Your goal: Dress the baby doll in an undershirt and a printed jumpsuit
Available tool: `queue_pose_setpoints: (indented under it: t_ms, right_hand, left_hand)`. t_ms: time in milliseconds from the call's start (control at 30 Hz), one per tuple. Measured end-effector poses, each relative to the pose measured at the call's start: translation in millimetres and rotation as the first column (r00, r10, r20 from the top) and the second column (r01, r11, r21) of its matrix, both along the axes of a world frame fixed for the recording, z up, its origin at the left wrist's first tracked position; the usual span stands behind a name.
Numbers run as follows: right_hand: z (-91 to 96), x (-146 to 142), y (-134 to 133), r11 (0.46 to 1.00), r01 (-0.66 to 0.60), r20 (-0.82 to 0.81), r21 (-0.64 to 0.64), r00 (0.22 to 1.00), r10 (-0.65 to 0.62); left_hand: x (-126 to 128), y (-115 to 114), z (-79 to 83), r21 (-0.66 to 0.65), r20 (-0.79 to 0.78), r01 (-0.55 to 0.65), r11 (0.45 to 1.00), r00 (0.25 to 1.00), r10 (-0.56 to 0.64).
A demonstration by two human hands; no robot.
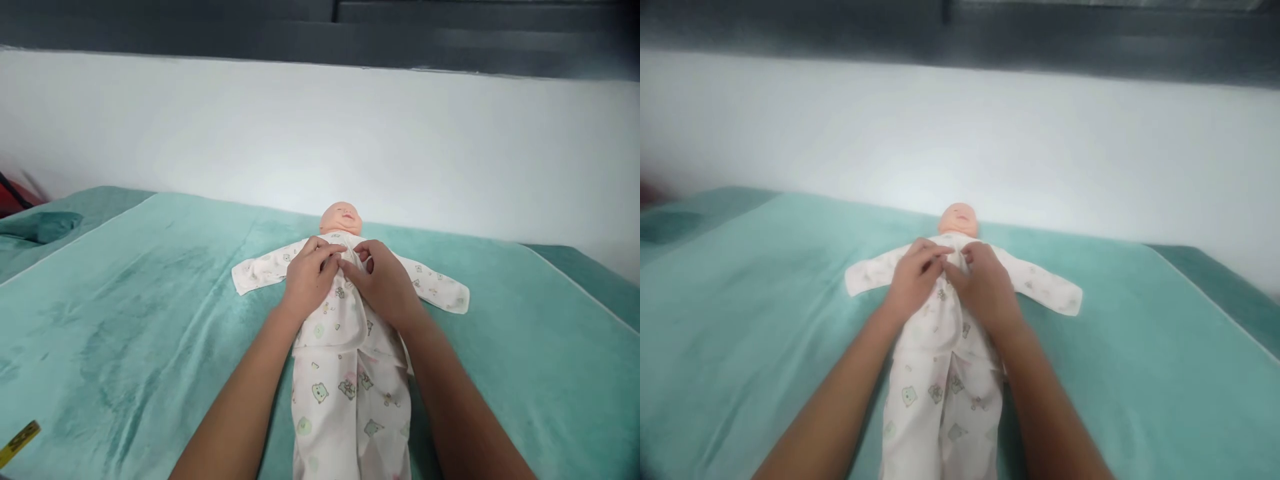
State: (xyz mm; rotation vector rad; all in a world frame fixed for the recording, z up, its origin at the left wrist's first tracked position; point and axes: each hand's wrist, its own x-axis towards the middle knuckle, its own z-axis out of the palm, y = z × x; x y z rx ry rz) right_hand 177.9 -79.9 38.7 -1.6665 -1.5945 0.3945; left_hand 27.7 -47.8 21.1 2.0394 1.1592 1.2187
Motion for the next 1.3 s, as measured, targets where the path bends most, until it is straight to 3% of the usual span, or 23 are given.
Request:
queue_pose_setpoints:
  t_ms: [133,333,467,767,1300]
  right_hand:
    - [-3.1,-10,-13,0.997,0.056,0.083,0.049,0.995,-0.06]
    - [-8.5,-4,-6,0.997,0.056,-0.19,0.054,0.981,-0.045]
    - [-12.9,0,-1,0.995,0.08,-0.358,0.063,0.932,-0.053]
    - [-14.2,3,1,0.998,0.052,-0.381,0.02,0.924,-0.041]
    - [-16.6,9,0,0.999,-0.034,-0.521,0.039,0.852,0.05]
  left_hand:
    - [-1,2,-1.0,0.03,0.005,0.039,0.999,0.999,-0.039]
    - [-1,6,2.8,-0.019,-0.03,0.044,0.999,0.999,-0.045]
    - [-4,15,9.0,-0.091,-0.055,0.124,0.988,0.99,-0.129]
    - [-8,23,15.9,-0.183,-0.017,0.219,0.958,0.974,-0.226]
    - [0,14,16.3,-0.205,0.064,0.15,0.967,0.988,-0.139]
